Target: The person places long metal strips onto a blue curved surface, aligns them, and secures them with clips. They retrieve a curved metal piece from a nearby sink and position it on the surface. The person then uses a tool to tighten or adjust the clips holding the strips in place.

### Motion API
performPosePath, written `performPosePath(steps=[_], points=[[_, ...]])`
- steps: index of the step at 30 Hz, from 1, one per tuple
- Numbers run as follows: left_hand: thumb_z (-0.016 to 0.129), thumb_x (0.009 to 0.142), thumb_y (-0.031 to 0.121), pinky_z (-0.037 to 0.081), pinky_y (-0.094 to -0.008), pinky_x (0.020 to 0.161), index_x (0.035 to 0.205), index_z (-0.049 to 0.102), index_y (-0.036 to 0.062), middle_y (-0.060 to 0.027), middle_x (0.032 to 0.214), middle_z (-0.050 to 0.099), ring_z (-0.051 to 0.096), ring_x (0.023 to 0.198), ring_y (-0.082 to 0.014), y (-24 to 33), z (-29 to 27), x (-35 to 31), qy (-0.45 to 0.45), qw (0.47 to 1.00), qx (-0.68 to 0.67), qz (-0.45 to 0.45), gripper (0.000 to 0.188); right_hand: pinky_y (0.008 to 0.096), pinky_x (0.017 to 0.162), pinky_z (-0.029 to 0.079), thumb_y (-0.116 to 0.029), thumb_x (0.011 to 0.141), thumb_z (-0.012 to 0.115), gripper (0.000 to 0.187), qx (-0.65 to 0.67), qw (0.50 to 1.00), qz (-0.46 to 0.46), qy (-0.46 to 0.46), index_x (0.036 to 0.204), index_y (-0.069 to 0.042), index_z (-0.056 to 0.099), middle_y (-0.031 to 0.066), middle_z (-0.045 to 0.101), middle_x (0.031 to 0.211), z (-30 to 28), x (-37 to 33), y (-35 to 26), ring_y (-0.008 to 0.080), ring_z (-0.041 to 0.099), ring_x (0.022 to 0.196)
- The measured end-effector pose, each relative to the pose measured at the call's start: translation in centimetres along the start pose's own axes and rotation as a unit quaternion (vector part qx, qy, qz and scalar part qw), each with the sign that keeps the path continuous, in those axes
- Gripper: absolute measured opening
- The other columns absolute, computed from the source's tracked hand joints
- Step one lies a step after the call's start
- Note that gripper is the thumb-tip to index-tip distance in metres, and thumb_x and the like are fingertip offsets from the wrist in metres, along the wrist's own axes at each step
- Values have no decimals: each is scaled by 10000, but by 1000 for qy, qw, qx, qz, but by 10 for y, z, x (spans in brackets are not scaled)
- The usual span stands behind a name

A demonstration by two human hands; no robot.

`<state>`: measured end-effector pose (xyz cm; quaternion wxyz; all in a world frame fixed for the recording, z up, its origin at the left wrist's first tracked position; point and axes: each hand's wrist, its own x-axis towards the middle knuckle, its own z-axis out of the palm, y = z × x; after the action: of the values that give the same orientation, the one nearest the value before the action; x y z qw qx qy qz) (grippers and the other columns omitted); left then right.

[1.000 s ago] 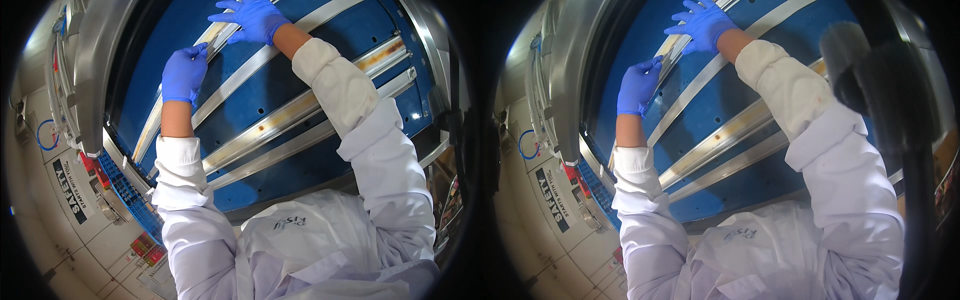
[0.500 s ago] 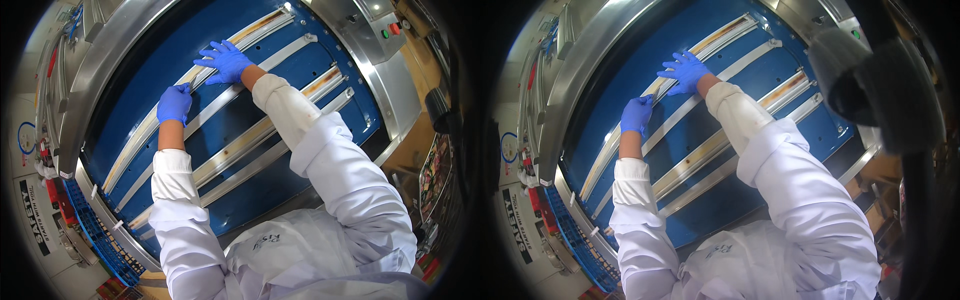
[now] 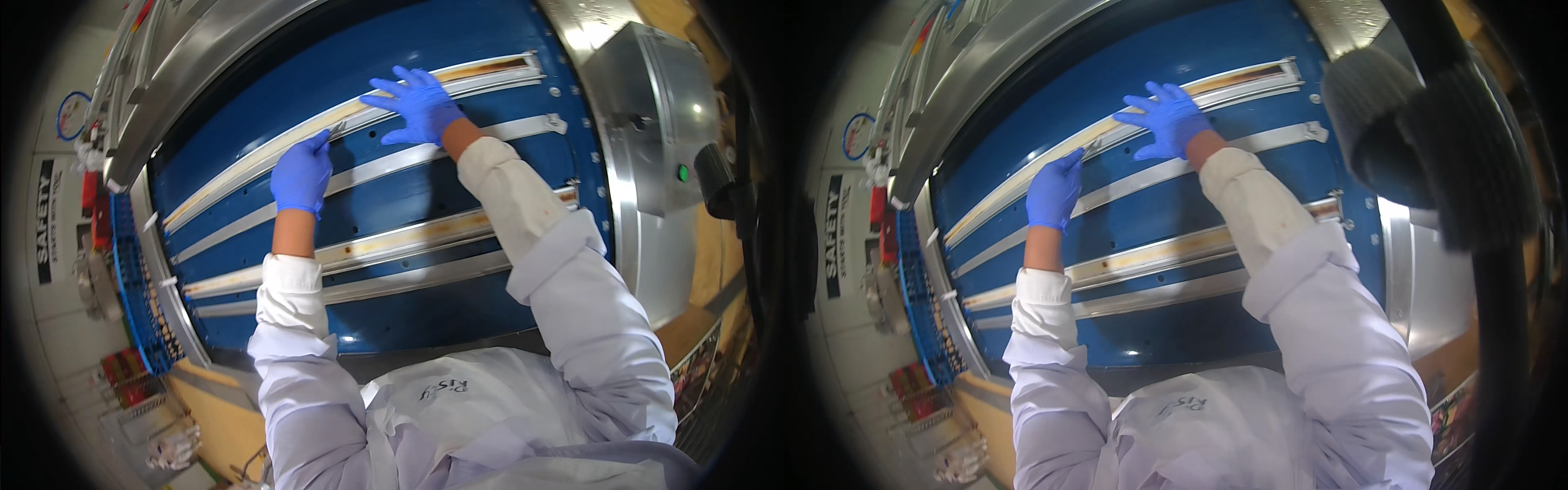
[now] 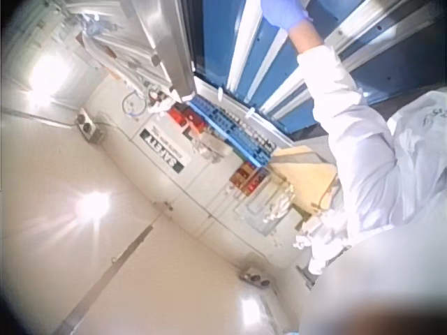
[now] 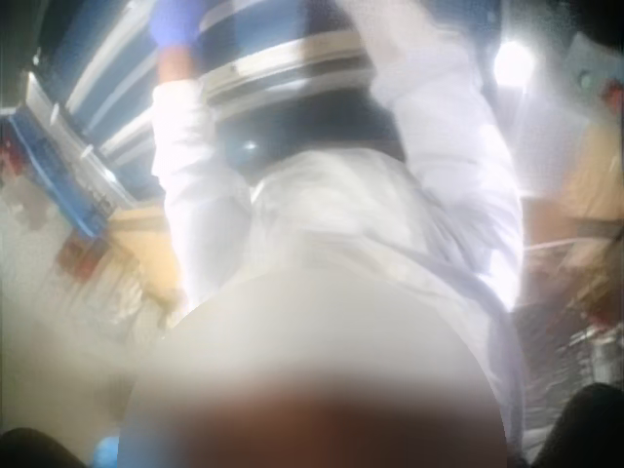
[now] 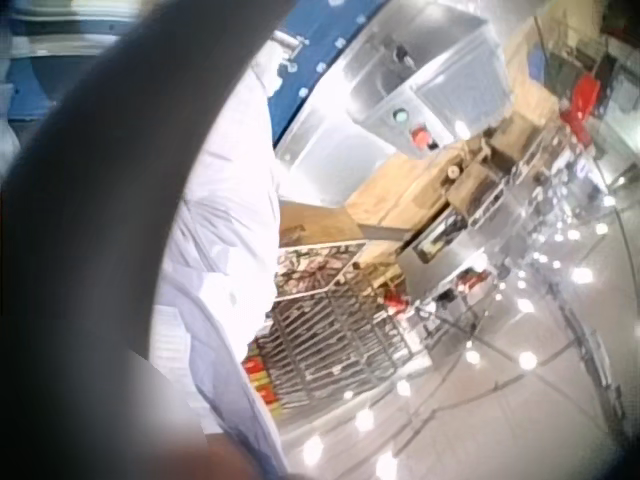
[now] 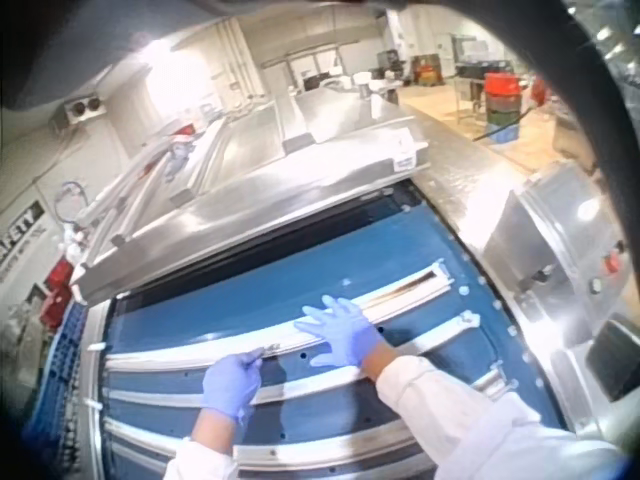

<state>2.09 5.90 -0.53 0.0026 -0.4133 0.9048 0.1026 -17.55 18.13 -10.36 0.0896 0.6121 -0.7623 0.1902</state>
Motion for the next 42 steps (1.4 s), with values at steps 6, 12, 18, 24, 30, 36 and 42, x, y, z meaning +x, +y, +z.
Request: performPosePath(steps=[6,12,18,24,30,36,42], points=[[538,937,367,516,-404,844,1171,688,276,-137,1035,691,659,946,-343,16,-10,4,-47,995,48,-72,292,463,1179,206,-720,771,574,808,-52,996,39,-67,1476,-414,323,-38,322,1552,-9,-1,-14,292,277,1435],[552,928,333,523,-384,807,1135,713,254,-126,959,710,679,881,-310,22,-2,19,-37,995,81,-42,273,452,1182,198,-723,786,552,792,-74,993,48,-75,1479,-437,298,-54,317,1552,-8,-5,-15,274,275,1437],[565,921,300,527,-372,788,1130,716,238,-107,967,714,683,862,-289,33,-25,26,-75,992,99,-11,265,444,1187,190,-721,788,557,777,-83,992,63,-67,1471,-445,311,-53,327,1547,-8,-3,-12,265,284,1432],[576,909,289,524,-359,814,1131,717,232,-120,968,712,682,875,-299,31,-19,29,-91,991,84,-42,269,440,1186,181,-727,797,542,765,-86,992,57,-78,1469,-441,318,-51,320,1553,-14,-1,-15,266,270,1436],[585,905,304,519,-357,827,1132,716,227,-137,977,709,680,883,-305,35,-10,30,-72,995,64,3,273,446,1189,177,-725,795,549,770,-75,992,57,-82,1471,-442,313,-49,315,1555,-13,-1,-14,265,265,1438],[580,907,306,518,-359,825,1126,718,230,-133,979,709,678,885,-299,38,-9,32,-65,994,89,23,270,445,1193,171,-729,796,547,780,-74,991,63,-91,1476,-433,306,-51,309,1557,-13,-1,-16,260,259,1441],[588,904,310,517,-359,825,1123,720,240,-138,988,708,677,891,-308,36,-19,38,-90,991,87,48,266,439,1196,167,-728,794,552,806,-77,992,67,-76,1487,-400,302,-55,308,1557,-8,-1,-12,248,253,1444]])
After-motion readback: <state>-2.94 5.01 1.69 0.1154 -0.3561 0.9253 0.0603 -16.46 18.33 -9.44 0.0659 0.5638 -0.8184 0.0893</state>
